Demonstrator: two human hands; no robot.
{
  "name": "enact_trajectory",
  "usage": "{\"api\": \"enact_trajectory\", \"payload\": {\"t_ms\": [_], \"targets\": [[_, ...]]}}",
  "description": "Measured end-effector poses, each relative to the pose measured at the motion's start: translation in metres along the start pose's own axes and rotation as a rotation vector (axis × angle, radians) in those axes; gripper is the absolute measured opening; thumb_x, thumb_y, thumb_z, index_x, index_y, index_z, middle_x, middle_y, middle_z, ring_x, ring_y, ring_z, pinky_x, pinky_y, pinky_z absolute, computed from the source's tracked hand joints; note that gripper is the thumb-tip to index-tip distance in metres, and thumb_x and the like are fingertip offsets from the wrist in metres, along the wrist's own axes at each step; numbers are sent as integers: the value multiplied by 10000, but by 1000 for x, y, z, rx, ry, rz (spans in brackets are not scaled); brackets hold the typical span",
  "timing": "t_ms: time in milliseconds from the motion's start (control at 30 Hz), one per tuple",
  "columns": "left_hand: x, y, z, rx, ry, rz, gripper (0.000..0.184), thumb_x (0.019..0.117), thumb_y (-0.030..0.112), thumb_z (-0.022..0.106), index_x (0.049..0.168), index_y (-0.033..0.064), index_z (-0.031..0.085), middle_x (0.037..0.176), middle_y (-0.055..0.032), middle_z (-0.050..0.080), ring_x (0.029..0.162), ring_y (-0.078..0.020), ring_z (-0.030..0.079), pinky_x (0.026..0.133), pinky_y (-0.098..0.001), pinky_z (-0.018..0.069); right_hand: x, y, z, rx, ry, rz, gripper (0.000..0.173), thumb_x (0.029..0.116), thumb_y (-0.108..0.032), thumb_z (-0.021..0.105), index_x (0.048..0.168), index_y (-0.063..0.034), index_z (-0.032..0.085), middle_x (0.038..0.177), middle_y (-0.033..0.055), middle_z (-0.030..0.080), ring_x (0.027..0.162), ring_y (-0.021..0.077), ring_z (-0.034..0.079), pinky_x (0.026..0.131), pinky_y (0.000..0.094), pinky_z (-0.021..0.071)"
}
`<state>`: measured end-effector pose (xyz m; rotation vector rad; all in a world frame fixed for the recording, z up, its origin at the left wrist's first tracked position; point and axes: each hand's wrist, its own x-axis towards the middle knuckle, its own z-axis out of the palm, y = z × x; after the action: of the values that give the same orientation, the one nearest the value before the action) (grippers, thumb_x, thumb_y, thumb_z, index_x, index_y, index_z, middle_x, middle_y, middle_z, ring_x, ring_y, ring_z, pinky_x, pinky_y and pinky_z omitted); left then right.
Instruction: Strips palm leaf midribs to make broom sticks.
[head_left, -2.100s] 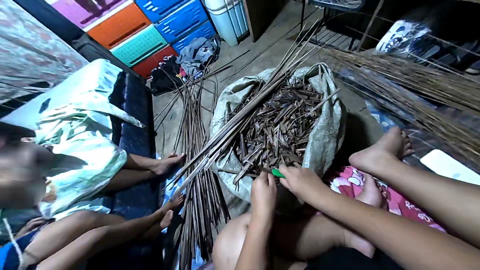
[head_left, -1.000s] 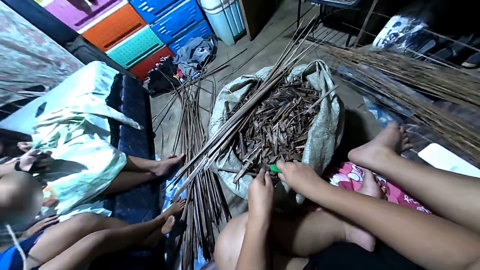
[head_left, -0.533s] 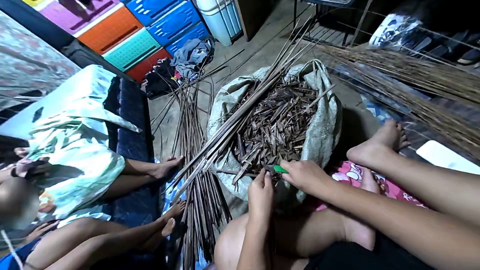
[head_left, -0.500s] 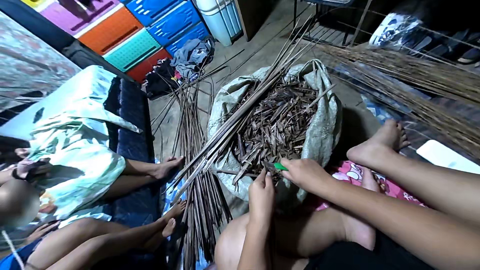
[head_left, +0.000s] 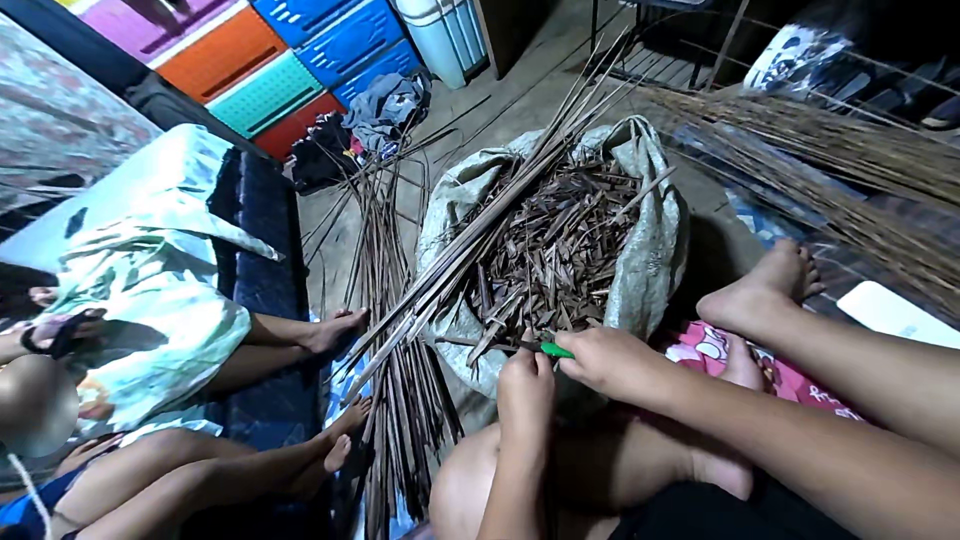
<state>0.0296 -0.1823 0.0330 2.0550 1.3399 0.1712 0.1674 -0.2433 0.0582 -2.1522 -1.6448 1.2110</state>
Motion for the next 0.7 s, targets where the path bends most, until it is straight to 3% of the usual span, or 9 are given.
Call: {"api": "enact_trajectory", "payload": {"t_ms": [67,167,267,367,433,533,600,700], "targets": [[-2,2,-1,33,11,0,361,1073,148,462,1345,22,663,855,-164,715,777,-296,687,767,-498,554,-4,-7,-3,-42,-10,48,330,1100,-246,432,1258,-9,599,1098,240,690,1081,420,673,896,594,513],[-2,2,0,69,2,-5,315,1081,167,464,1173,-2,713,833,-166,697,783,-306,686,758,-517,549,1,-9,0,-95,12,115,348,1111,-255,434,1310,-7,576,1175,253,682,1140,437,663,926,602,512],[1,3,0,63,-26,-35,375,1094,177,448,1352,-13,641,988,-214,731,921,-339,715,872,-530,548,19,0,8,-121,68,109,359,1112,-270,441,1313,2,561,1172,265,681,1129,452,669,911,611,520],[7,-3,-1,0,2,-36,395,1099,179,442,1403,-17,601,1037,-218,737,942,-330,722,903,-514,550,33,1,13,-115,156,80,353,1102,-257,468,1319,2,571,1175,272,685,1109,464,677,897,617,527],[8,-8,0,-52,17,-13,387,1095,170,446,1409,14,610,982,-193,741,845,-294,713,833,-485,561,40,1,9,-102,209,118,364,1101,-247,462,1331,15,567,1182,283,681,1109,475,676,895,622,526],[5,-13,4,-190,-3,9,361,1099,174,453,1374,32,640,787,-96,683,604,-152,603,634,-346,534,52,13,-9,-49,256,219,367,1109,-252,422,1341,-4,560,1210,273,678,1149,464,665,919,629,516],[6,-13,4,-357,-46,-22,351,1107,171,442,1347,12,642,683,-27,623,517,-76,537,529,-259,482,48,20,-16,-7,270,170,359,1103,-255,424,1306,0,575,1181,270,679,1136,453,665,914,626,508],[9,-12,3,-697,-103,-76,335,1107,132,409,1262,-49,644,598,-7,582,430,-47,481,413,-203,404,33,23,-4,13,257,-19,327,1078,-264,468,1199,8,603,1019,260,689,996,453,687,830,629,514]]}}
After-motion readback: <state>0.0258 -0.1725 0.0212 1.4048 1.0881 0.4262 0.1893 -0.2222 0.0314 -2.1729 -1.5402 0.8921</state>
